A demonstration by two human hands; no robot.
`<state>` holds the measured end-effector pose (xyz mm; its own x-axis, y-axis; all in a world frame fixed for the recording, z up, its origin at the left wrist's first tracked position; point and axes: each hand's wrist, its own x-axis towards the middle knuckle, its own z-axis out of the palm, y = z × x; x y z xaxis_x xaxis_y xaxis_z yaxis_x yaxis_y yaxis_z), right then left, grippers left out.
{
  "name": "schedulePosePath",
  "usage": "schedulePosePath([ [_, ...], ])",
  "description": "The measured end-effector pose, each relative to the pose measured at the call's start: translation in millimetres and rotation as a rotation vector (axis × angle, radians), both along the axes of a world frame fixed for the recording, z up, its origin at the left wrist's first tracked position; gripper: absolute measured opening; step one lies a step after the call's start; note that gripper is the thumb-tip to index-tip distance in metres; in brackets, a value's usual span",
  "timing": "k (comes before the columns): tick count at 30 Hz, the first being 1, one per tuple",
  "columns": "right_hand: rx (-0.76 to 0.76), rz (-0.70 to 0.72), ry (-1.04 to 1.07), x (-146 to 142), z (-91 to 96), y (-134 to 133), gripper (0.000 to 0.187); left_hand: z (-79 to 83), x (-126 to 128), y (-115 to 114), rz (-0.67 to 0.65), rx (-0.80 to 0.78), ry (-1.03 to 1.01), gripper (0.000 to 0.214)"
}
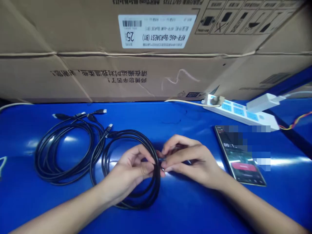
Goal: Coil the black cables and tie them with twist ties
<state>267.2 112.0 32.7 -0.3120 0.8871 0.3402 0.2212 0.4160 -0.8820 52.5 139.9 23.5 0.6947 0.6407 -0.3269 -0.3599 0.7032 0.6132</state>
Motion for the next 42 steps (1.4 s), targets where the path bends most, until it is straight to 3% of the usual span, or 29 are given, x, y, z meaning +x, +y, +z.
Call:
schedulePosePath([
  [4,0.047,-0.058,0.001,-3.1,2.7,-2.5,0.014,-1.7,-2.9,-0.1,-0.004,-0.009,-0.028,0.011],
  [16,0.062,-0.039,0.053,-5.7,0.5,-1.7,0.016,-3.5,-0.6,0.3,0.031,-0.120,0.097,0.024],
  [26,0.197,-0.045,-0.024,-6.1,3.6,-3.8,0.024,-3.5,0.2,1.1,-0.055,-0.098,0.097,0.028],
  [32,0.204,0.017,-0.036,-6.3,1.6,-7.7,0.021,1.6,2.5,1.9,-0.099,-0.061,0.122,0.029],
  [37,0.258,0.106,-0.031,-9.1,2.0,-7.8,0.022,5.8,2.3,3.3,-0.104,-0.140,0.173,0.048],
  [42,0.209,0.163,-0.029,-11.9,2.7,-8.6,0.025,5.2,-1.0,5.1,-0.212,-0.107,0.262,0.049],
])
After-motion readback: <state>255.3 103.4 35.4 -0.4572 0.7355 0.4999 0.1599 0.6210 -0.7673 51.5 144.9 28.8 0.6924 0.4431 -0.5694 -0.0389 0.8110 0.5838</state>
